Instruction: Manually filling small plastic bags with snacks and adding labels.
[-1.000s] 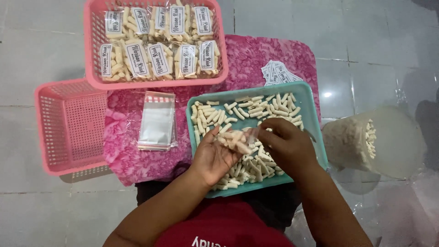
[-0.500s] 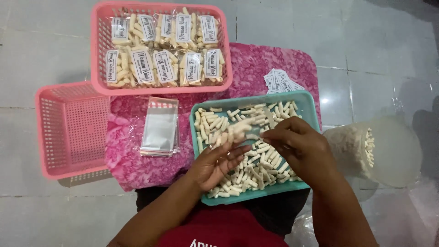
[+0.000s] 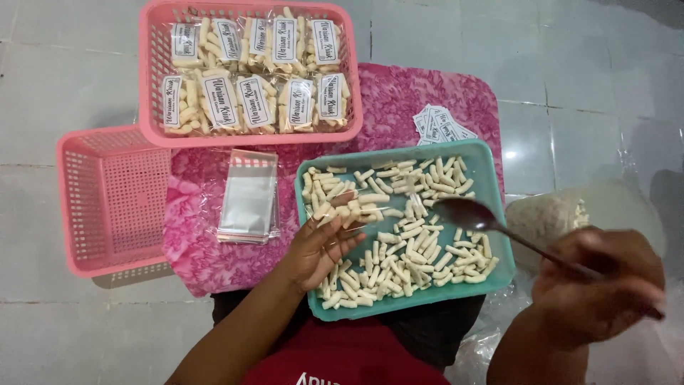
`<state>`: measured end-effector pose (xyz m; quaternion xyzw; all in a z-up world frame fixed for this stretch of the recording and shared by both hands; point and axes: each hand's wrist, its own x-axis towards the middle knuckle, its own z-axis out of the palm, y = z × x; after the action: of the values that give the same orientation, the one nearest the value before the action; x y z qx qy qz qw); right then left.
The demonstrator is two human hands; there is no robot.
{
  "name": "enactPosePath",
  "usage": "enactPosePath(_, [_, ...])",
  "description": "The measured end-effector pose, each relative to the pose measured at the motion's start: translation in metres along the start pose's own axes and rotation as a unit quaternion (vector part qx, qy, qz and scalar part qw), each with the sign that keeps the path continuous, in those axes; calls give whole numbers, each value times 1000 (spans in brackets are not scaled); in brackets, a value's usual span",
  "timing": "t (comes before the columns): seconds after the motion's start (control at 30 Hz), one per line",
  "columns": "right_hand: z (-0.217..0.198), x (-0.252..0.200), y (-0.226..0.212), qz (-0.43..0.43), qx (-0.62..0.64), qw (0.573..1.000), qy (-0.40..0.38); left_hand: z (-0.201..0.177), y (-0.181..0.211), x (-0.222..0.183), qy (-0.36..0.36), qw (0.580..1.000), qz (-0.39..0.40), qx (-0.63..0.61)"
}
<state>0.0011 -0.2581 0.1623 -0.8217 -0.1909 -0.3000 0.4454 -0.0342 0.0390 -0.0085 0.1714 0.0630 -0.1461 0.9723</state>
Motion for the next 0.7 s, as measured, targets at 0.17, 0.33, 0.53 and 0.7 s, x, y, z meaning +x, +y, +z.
enactPosePath(0.17, [21,-15,8,-33,-32,999,19,4,-1,-1,-26,999,-18,-28])
enactPosePath(0.33, [50,-16,-9,67,164,979,-105,20,3,2,-47,993,-23,-106])
enactPosePath(0.53, [47,-28,3,84,218,961,-146,11,2,-3,-39,994,-47,-95])
enactPosePath(0.7, [38,-30,12,22,178,976,-122,6,-1,2,-49,989,-41,-133])
